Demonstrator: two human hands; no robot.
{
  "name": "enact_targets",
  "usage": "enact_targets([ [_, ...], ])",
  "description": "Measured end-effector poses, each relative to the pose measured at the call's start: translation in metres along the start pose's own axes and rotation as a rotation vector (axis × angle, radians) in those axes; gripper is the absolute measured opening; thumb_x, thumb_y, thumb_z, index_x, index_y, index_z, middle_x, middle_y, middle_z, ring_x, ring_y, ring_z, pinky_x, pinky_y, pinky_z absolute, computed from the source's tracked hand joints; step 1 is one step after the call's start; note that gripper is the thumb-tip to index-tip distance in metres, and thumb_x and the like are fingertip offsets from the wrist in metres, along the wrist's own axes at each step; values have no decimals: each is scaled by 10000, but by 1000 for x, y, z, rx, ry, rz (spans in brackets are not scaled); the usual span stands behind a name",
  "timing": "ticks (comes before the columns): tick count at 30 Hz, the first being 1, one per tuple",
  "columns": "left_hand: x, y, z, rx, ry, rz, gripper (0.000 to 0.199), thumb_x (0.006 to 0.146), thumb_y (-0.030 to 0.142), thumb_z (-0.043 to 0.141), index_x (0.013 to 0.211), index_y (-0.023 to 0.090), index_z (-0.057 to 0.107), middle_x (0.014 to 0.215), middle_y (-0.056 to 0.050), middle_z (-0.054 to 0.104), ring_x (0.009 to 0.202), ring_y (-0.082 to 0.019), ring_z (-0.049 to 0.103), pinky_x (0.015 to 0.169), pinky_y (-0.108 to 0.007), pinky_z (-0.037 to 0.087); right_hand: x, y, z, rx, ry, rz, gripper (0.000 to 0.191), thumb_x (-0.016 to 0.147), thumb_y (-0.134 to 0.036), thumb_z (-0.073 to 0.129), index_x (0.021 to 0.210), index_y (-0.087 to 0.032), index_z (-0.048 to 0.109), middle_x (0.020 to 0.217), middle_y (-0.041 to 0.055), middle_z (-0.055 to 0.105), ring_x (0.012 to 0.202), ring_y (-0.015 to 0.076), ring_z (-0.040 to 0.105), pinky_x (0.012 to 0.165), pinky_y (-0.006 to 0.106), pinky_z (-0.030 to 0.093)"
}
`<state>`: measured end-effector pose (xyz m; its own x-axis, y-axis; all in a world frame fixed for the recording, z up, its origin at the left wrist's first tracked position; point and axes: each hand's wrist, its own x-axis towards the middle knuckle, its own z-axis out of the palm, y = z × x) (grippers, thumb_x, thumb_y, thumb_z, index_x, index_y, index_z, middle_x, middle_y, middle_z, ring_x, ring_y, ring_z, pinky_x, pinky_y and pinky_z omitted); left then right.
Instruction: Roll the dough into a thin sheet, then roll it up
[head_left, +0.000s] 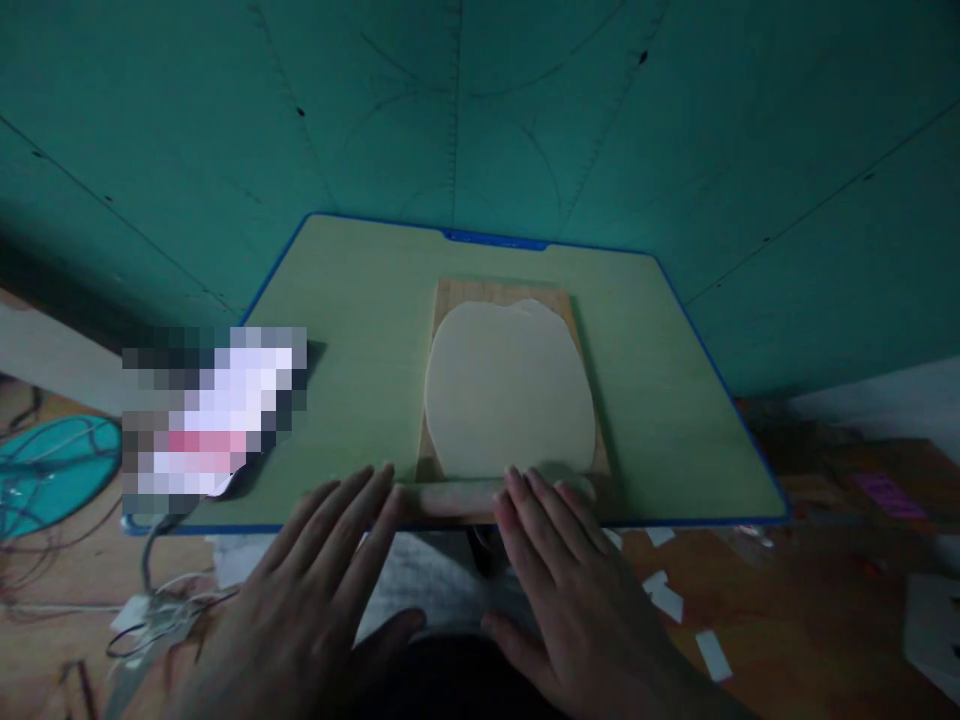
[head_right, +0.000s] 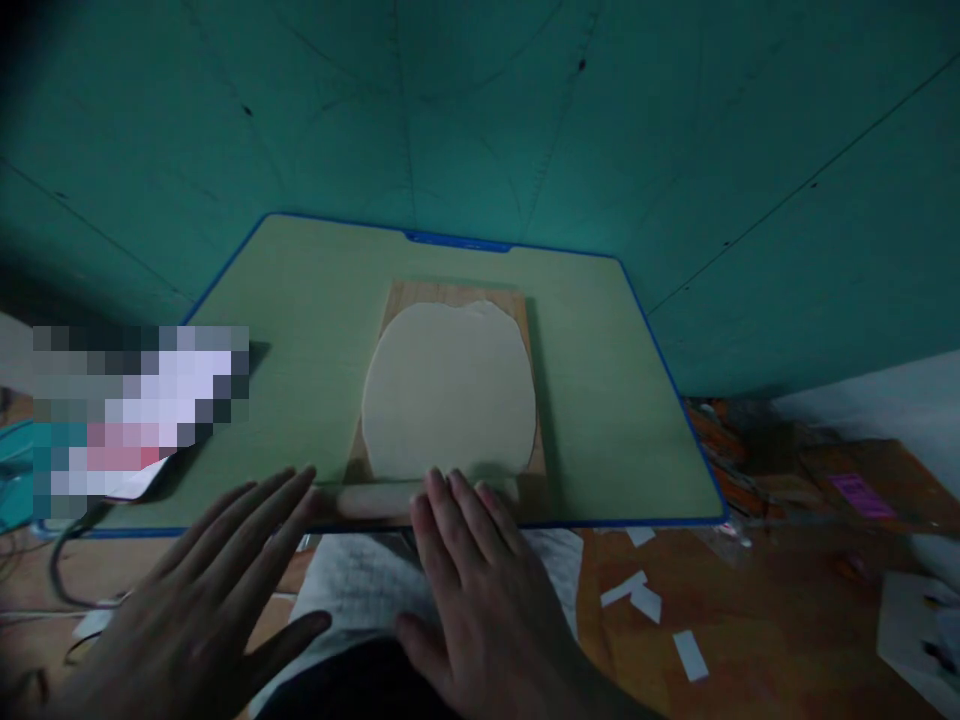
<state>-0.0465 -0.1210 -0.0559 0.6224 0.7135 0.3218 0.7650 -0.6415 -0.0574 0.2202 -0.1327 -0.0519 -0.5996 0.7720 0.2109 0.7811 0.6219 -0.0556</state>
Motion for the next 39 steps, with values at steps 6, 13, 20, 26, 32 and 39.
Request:
enact_targets([
  [6,40,-36,20,-11,7,11,797,1008,619,340,1529,16,356,1467,-269,534,1369,-381,507,1101,-510,441,50,38,5,58,-76,27,770,1016,-614,371,1531,-43,406,1608,206,385,1508,315,331,1236,497,271],
  [13,141,-105,50,-116,-75,-265,792,1019,630,158,1445,47,484,1451,-250,550,1369,-368,506,1080,-530,452,160,104,17,54,-8,298,552,1050,-440,389,1451,-89,534,1599,215,398,1494,326,354,1218,493,268],
  [20,125,-92,45,-140,-70,-268,639,1041,542,243,1408,94,514,1385,-229,609,1329,-354,546,1055,-529,487,146,99,20,53,5,294,520,1034,-358,403,1454,-76,522,1573,226,430,1469,324,386,1206,494,286],
  [26,57,-18,22,-21,26,-132,685,996,581,394,1455,77,457,1440,-242,565,1407,-417,456,1070,-545,474,82,69,11,8,-26,113,565,1019,-386,401,1502,-103,479,1599,199,406,1500,363,317,1225,559,220],
  [32,88,-53,30,-55,15,-167,650,993,598,424,1362,76,543,1303,-229,661,1198,-372,627,936,-501,547,142,90,20,-10,0,212,509,1004,-348,429,1432,-104,557,1525,202,498,1436,335,416,1213,503,256],
  [39,130,-102,31,-60,0,-323,575,1044,524,286,1102,123,693,1027,-173,745,922,-318,710,766,-441,554,201,110,25,24,-36,333,409,1016,-282,368,1287,-138,639,1331,164,628,1255,294,572,1072,428,424],
])
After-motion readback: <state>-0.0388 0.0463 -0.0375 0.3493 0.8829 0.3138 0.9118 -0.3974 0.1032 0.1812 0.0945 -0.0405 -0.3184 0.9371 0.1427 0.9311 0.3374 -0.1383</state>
